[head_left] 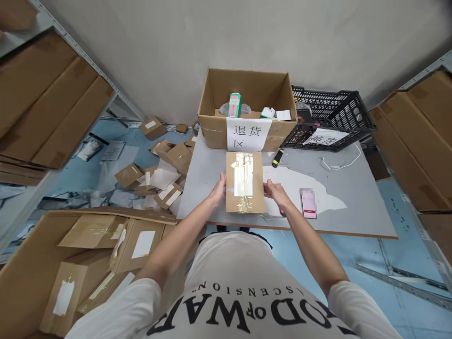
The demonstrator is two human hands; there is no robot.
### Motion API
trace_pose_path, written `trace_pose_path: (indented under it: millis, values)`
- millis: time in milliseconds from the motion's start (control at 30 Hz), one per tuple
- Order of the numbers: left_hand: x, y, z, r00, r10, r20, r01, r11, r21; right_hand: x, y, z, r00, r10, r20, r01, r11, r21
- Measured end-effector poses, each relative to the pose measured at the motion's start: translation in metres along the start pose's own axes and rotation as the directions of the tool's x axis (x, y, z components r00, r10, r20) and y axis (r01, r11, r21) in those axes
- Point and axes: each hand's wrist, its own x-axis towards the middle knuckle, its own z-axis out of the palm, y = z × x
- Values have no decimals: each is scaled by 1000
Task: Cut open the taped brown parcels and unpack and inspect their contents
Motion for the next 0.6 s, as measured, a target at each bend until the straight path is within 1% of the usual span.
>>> trace_pose_path:
  millis: [67, 133, 267, 400, 500, 600]
  values:
    - [10, 7, -5, 998, -56, 36, 55, 998, 27, -7, 7, 6, 999, 23, -31, -21, 998, 64]
    - [19, 10, -8, 991, -119, 61, 117, 992, 38, -10, 13, 9, 998, 51, -39, -47, 993, 105]
    - [27, 8, -10, 973, -206, 102, 201, 978, 55, -12, 22, 12, 996, 89, -26, -84, 984, 160]
    - [24, 0, -9, 970, -193, 150, 194, 981, 7, -11, 29, 12, 995, 96, -40, -88, 982, 170]
    - [20, -5, -9, 977, -155, 146, 166, 984, -63, -9, 33, 11, 995, 98, -26, -94, 986, 135]
    - [13, -12, -8, 983, -128, 135, 146, 981, -128, -6, 36, 6, 993, 116, -34, -114, 992, 59]
